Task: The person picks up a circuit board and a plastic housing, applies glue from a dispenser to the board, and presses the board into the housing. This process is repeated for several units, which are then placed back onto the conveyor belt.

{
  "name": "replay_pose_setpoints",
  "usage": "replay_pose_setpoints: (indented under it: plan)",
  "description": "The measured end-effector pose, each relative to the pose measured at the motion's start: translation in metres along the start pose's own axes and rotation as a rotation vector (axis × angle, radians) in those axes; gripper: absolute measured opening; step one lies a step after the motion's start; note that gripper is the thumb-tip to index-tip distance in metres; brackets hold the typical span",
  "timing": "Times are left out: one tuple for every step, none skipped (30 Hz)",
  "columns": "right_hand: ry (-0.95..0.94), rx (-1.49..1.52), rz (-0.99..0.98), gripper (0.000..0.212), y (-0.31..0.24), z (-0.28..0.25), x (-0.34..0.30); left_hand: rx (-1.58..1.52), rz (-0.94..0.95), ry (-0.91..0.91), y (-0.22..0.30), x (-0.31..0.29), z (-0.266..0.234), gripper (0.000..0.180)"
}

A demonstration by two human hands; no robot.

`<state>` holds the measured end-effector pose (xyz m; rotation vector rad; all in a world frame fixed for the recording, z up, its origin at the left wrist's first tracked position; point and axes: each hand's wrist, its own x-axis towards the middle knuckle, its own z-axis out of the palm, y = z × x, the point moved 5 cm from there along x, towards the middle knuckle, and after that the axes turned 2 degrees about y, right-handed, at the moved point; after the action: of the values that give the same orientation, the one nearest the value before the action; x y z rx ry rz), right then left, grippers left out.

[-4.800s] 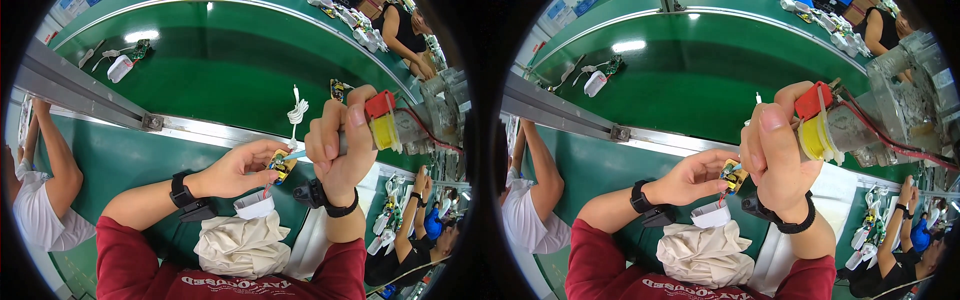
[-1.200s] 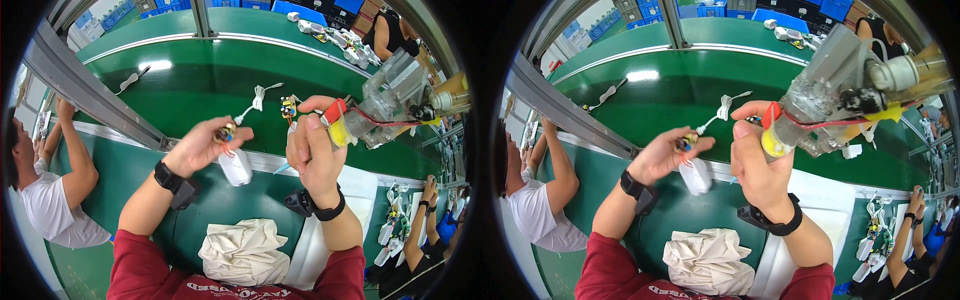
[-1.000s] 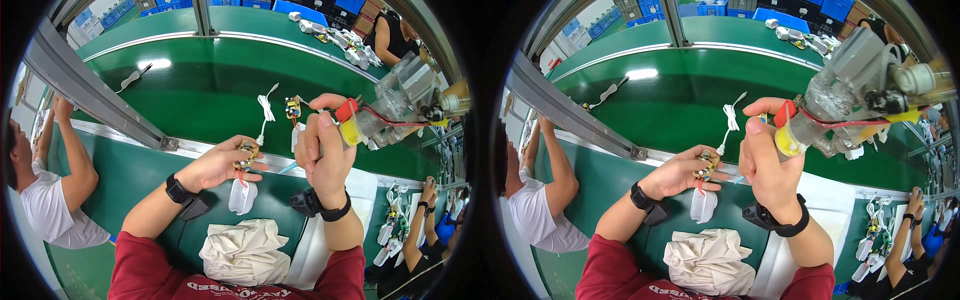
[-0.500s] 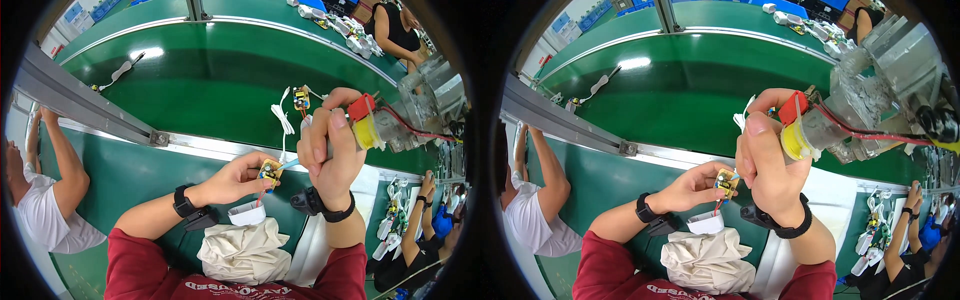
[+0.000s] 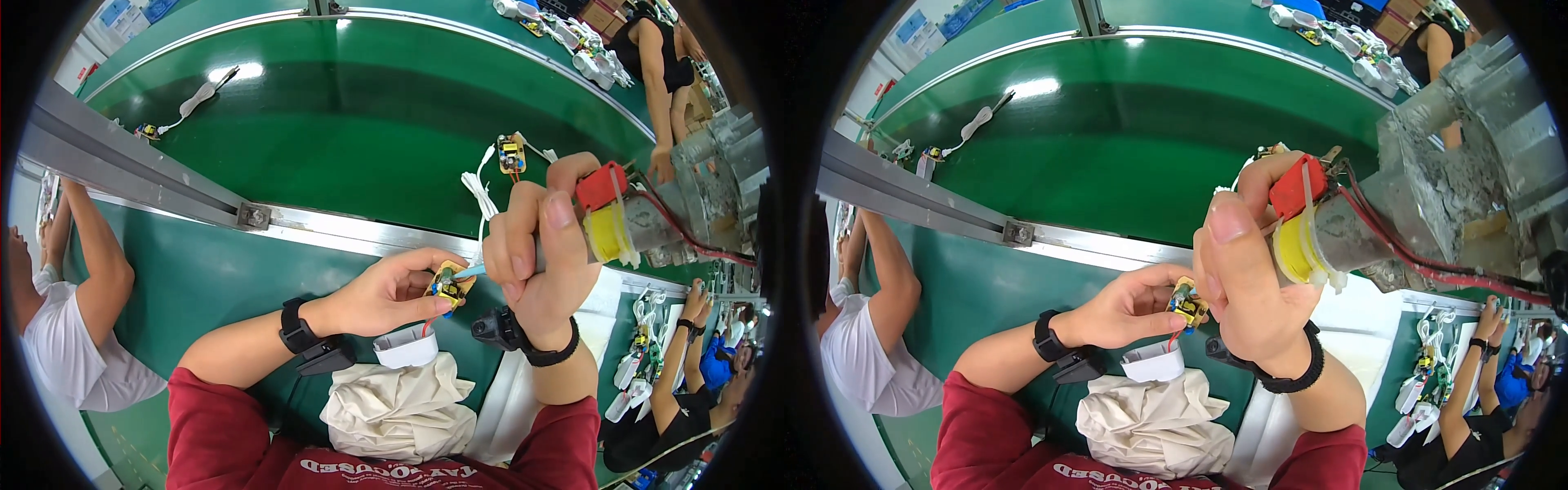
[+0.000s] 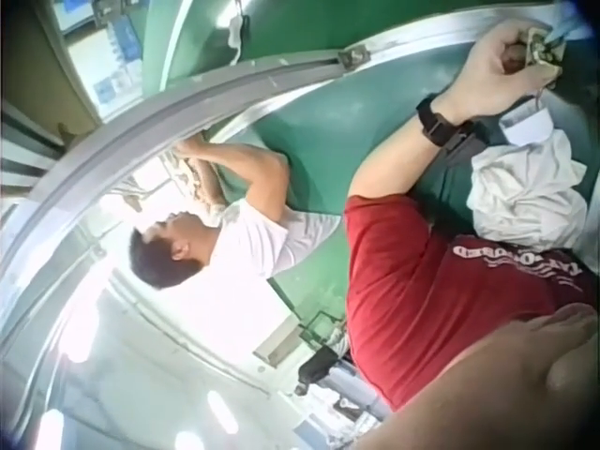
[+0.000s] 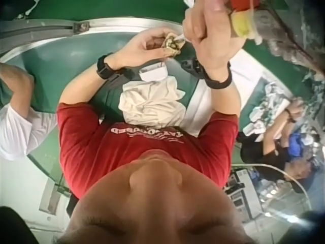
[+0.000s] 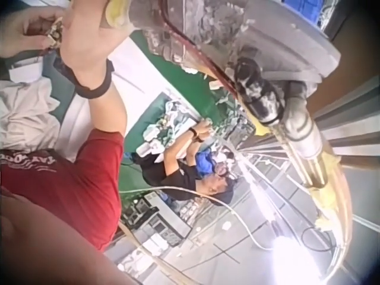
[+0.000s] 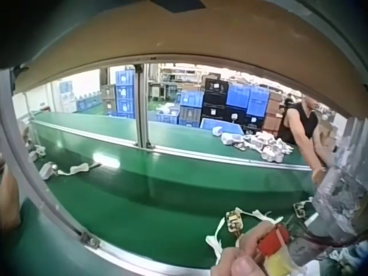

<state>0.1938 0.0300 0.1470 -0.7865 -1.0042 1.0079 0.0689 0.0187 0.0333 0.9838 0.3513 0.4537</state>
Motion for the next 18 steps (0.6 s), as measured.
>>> replay_pose_setpoints:
  plan:
    - [0.0,-0.005,0.007,0.02,0.0001,0.0004,0.0,-0.001,-0.002,-0.003,-0.0004,0.0001,-0.0002,0.045]
    - [0.001,-0.009,0.014,0.02,0.0,0.0008,0.0001,-0.003,-0.003,-0.003,-0.0009,0.0002,-0.0004,0.045]
    - [0.001,-0.014,0.021,0.021,0.0001,0.0009,0.0001,-0.003,-0.002,0.001,-0.0014,0.0004,-0.0008,0.045]
    - [0.002,-0.014,0.023,0.021,0.0001,0.0007,0.0002,-0.003,0.0,0.006,-0.0019,0.0004,-0.001,0.045]
    - [-0.002,-0.014,0.026,0.021,0.0001,0.0005,0.0004,-0.002,0.001,0.01,-0.0021,0.0007,-0.0012,0.045]
    - [-0.007,-0.014,0.03,0.022,0.0,0.0003,0.0006,-0.002,-0.001,0.01,-0.0023,0.0008,-0.0014,0.045]
    - [-0.011,-0.014,0.033,0.022,-0.0002,0.0003,0.0006,-0.003,-0.006,0.006,-0.0027,0.0009,-0.0015,0.045]
    - [-0.011,-0.014,0.033,0.022,-0.0007,0.0006,0.0003,-0.005,-0.012,0.001,-0.003,0.001,-0.0016,0.045]
    - [-0.003,-0.016,0.036,0.022,-0.0012,0.0011,0.0,-0.007,-0.017,-0.003,-0.0034,0.0011,-0.0015,0.045]
    - [0.005,-0.018,0.04,0.022,-0.0016,0.0017,-0.0005,-0.007,-0.019,-0.003,-0.0034,0.0011,-0.0011,0.045]
    - [0.013,-0.019,0.043,0.022,-0.0019,0.0017,-0.0009,-0.006,-0.013,-0.003,-0.0029,0.0012,-0.0006,0.046]
    - [0.014,-0.019,0.043,0.022,-0.0022,0.0017,-0.0012,-0.006,-0.006,-0.004,-0.0023,0.0011,-0.0001,0.046]
    - [0.012,-0.021,0.042,0.021,-0.0026,0.0019,-0.0014,-0.006,0.0,-0.004,-0.002,0.0011,0.0003,0.046]
    - [0.009,-0.024,0.041,0.021,-0.0029,0.002,-0.0016,-0.006,-0.001,-0.004,-0.0023,0.0012,0.0007,0.046]
    - [0.006,-0.025,0.04,0.021,-0.0031,0.0019,-0.0019,-0.004,0.001,-0.001,-0.0024,0.0012,0.0008,0.046]
    - [0.007,-0.025,0.039,0.021,-0.0028,0.0011,-0.0018,-0.001,0.002,0.001,-0.0025,0.0012,0.0009,0.046]
    - [-0.001,-0.022,0.031,0.021,-0.0023,0.0,-0.0015,0.001,0.004,0.004,-0.0026,0.0013,0.001,0.046]
    - [-0.01,-0.02,0.022,0.021,-0.0019,-0.0012,-0.001,0.001,0.004,0.003,-0.0028,0.0013,0.0008,0.046]
